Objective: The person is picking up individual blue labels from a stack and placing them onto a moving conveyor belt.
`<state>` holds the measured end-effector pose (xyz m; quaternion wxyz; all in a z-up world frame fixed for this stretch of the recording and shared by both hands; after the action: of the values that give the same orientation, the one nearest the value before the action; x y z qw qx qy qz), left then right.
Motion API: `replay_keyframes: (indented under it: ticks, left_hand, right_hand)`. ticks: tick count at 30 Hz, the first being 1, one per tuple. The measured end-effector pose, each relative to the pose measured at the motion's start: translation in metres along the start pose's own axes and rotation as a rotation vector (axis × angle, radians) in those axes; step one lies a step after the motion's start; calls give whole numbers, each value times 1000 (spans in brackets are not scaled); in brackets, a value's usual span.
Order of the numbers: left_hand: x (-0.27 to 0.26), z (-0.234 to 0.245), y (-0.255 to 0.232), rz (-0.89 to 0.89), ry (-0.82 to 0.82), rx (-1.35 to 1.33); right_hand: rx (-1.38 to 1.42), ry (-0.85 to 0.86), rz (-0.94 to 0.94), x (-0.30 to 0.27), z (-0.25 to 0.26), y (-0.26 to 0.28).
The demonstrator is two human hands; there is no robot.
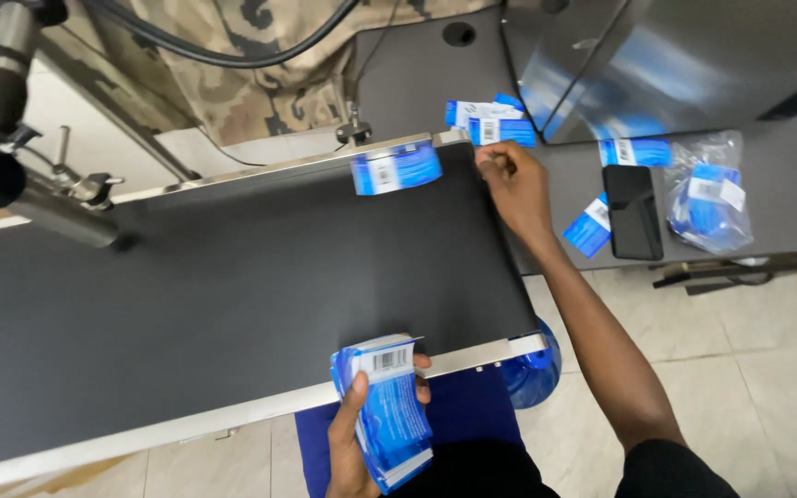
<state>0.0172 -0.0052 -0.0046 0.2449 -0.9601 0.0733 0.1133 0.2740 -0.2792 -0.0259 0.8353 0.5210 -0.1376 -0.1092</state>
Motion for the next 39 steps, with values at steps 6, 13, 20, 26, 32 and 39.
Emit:
replay_keyframes:
  ticks: [6, 13, 20, 26, 32, 39]
  left_hand:
    - [1, 4, 4, 39, -30, 11]
    - [1, -1, 12, 87, 7, -24]
    - [2, -5, 18, 98, 21, 0]
    - [3, -1, 24, 149, 77, 83]
    - [3, 6, 35, 205, 99, 165]
    - [-1, 12, 27, 167, 166, 150]
  right_hand:
    - [-422, -300, 205, -2, 112, -94]
    - [-497, -285, 120, -51, 183, -139]
    - [-617, -215, 114, -87, 189, -157]
    - [-392, -157, 198, -135, 155, -55]
    - [-94, 385, 88, -189, 76, 51]
    - [-38, 553, 319, -189, 37, 93]
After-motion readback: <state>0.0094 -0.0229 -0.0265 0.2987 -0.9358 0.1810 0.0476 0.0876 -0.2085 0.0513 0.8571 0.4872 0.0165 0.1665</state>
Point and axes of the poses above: each hand's wrist, its own x-axis towards the middle knuckle, its own z-axis out of the back of the hand, y = z × x, the point moved 2 cm from there along x, towards the middle knuckle, and after that the axes turned 14 degrees about -z, right-handed, at the moved point
